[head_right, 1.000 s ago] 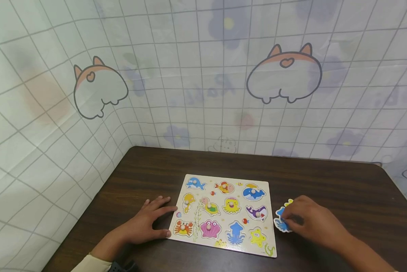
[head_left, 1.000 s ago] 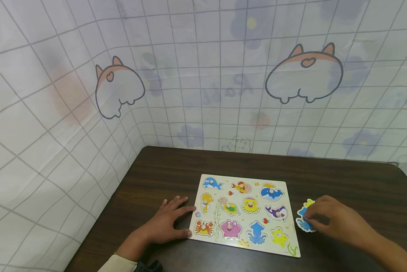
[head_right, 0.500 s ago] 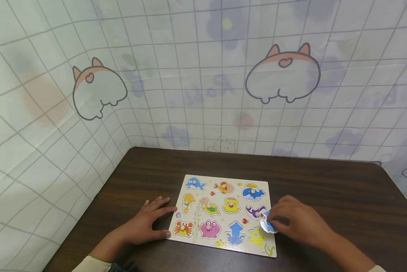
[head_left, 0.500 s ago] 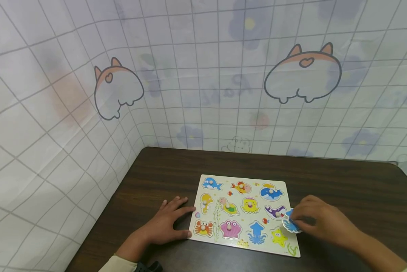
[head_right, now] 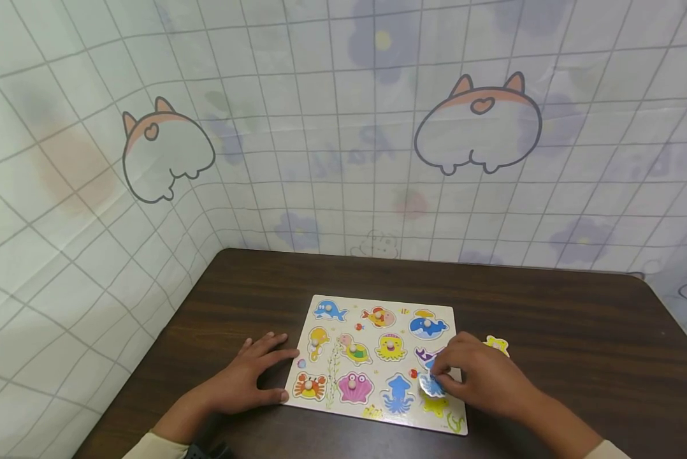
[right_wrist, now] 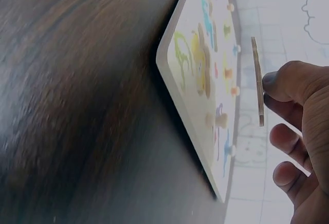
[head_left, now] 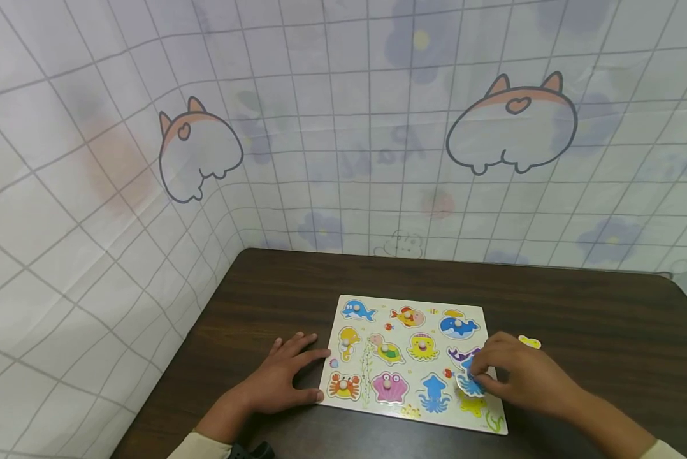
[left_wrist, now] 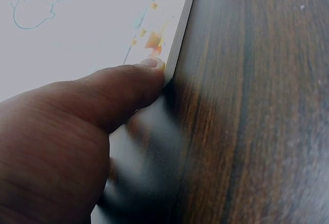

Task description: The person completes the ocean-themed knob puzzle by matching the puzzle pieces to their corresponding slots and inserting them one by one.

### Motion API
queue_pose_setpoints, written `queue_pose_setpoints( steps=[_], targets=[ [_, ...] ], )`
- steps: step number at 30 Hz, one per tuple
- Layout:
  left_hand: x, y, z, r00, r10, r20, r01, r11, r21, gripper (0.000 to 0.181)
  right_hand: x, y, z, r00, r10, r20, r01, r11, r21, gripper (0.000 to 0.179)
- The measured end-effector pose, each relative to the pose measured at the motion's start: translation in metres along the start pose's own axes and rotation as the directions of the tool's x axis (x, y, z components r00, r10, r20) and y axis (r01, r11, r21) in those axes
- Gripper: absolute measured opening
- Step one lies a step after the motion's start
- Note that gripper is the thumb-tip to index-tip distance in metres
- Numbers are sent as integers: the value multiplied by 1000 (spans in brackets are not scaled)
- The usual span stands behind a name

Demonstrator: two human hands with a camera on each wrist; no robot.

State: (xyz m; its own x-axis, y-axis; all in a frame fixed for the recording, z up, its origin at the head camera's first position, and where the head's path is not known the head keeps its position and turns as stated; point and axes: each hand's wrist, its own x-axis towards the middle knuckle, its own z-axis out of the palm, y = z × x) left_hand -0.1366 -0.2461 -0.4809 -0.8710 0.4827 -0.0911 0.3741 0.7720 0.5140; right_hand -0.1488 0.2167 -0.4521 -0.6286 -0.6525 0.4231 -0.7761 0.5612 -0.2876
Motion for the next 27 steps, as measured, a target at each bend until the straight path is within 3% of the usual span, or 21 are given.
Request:
queue_pose_setpoints(
  steps=[18, 27],
  targets=[
    [0, 1, 1, 1000, -14, 2, 14, 1000, 9, 72, 18, -19, 19, 984, 84, 154, -99, 991, 88, 24],
    [0, 2, 0, 1000, -23, 6, 23, 1000, 14, 73, 21, -22, 30, 989, 34, 144, -51, 992, 115, 21]
  ],
)
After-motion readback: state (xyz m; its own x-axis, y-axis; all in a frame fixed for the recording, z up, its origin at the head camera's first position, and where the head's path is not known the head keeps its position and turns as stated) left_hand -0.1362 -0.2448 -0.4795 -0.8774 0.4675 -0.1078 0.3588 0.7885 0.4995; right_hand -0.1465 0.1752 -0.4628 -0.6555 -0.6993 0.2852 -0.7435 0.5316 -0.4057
